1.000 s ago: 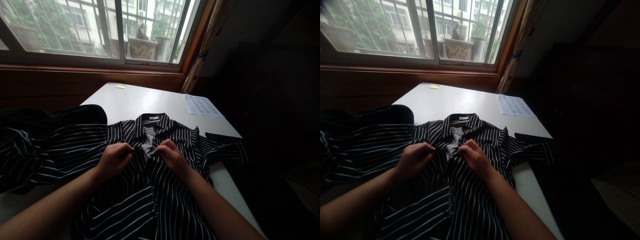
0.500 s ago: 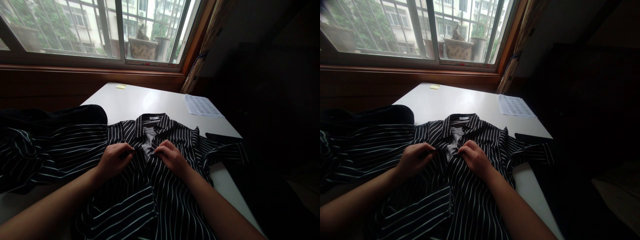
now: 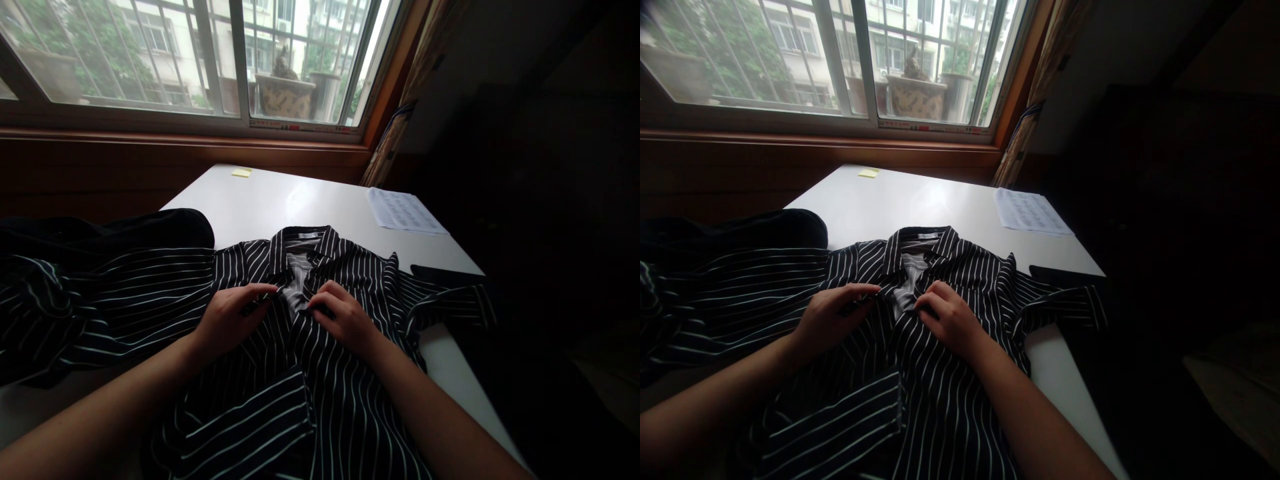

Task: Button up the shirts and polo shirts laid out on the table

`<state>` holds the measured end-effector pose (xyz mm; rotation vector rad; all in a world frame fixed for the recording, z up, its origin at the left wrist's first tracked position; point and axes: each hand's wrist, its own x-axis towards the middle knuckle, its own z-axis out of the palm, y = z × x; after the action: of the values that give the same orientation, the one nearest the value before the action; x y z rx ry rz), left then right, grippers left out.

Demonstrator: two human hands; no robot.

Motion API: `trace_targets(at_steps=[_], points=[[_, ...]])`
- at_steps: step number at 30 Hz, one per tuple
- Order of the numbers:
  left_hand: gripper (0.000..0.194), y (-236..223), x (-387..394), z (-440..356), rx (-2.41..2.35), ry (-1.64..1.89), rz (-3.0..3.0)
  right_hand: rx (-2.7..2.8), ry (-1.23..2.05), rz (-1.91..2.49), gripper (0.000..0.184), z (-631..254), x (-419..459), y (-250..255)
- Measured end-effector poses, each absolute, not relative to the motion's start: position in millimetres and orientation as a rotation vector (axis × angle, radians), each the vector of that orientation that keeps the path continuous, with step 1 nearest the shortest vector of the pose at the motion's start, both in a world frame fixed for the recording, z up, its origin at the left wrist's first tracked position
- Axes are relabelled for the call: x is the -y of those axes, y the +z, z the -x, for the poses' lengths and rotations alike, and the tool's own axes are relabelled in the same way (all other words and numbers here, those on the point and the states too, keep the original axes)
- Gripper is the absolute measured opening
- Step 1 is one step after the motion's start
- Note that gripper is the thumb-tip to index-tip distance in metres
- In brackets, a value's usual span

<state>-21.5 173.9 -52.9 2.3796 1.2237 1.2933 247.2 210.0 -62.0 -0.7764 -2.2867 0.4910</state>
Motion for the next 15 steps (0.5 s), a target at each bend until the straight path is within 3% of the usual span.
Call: trace_targets(at_steps=[15], points=[[0.020, -49.5, -174.3, 20.5, -1.129, 1.335, -2.388, 2.276, 0.485, 0.803, 0.019, -248.9, -212.2, -66.3]])
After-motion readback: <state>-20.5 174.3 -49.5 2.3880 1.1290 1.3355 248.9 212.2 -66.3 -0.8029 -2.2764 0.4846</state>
